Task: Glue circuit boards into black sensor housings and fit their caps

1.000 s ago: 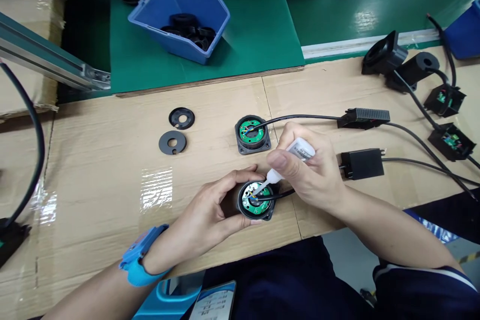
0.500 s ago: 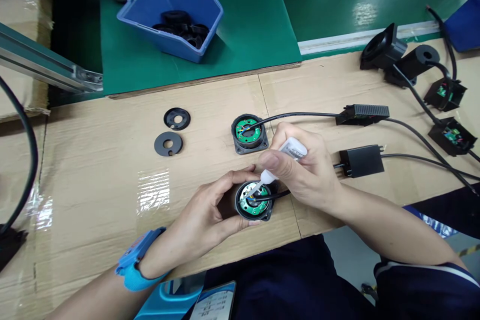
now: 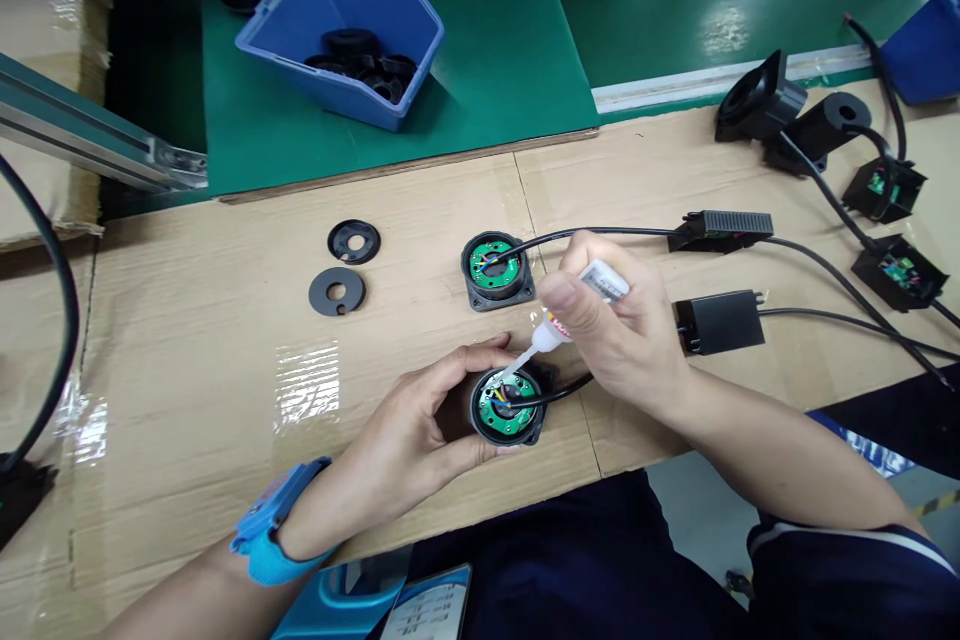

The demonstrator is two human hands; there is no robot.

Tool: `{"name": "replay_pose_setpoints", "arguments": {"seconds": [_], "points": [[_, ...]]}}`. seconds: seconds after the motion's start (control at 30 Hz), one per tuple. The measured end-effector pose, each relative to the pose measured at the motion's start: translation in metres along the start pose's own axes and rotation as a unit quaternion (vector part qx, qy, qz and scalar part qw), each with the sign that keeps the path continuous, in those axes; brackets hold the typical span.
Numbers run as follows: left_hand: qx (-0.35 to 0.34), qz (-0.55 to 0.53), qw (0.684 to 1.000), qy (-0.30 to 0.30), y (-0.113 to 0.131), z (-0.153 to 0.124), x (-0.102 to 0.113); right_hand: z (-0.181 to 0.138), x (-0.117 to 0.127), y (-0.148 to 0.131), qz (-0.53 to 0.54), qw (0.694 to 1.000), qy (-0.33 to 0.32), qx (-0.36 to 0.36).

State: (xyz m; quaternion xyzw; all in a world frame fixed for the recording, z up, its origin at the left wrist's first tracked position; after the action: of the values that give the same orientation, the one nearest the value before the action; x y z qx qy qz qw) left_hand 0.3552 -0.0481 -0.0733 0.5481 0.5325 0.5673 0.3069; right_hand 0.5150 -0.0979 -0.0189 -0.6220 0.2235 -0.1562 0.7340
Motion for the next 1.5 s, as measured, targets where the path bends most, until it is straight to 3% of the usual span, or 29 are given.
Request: {"name": "replay_pose_setpoints", "arguments": {"seconds": [0.1,0.17,0.23,0.3,0.37,0.53,0.83,1.0,1.5], "points": [[-0.042,0.031,0.998,-0.044,0.007,0.000,-0.001,0.002,0.017,-0.001,0.000,0.999,0.040,0.010],[-0.057,0.006,0.998,-0.039,0.008,0.003,0.006,0.005,0.030,0.001,0.012,0.997,0.076,0.011],[-0.055,-0.017,0.996,0.063,0.003,0.013,0.029,0.008,0.042,0.004,0.016,0.994,0.107,0.000],[-0.040,0.026,0.981,0.190,-0.004,0.024,0.053,0.013,0.049,0.005,0.014,0.992,0.123,-0.002],[-0.030,0.095,0.967,0.234,-0.008,0.039,0.062,0.016,0.053,0.002,0.004,0.991,0.133,0.010],[-0.089,0.076,0.981,0.157,-0.002,0.067,0.049,0.021,0.064,-0.007,-0.057,0.983,0.166,0.048],[-0.213,0.258,0.924,0.188,0.042,0.036,0.048,0.020,0.051,-0.022,-0.167,0.970,0.122,0.131],[-0.228,0.269,0.917,0.188,0.044,0.033,0.046,0.020,0.036,-0.027,-0.238,0.962,0.079,0.104],[-0.225,0.286,0.914,0.179,0.046,0.032,0.045,0.024,0.021,-0.025,-0.219,0.973,0.019,0.072]]}}
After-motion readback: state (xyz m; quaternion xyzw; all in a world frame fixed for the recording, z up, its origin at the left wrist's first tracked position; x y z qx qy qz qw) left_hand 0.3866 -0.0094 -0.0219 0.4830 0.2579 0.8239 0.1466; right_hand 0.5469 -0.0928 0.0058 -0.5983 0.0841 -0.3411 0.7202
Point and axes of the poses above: each hand's wrist, its own z-axis towards the middle knuckle, its own x-axis out of the back of the hand, y = z × x, the point moved 9 cm from there along z, towards the middle knuckle
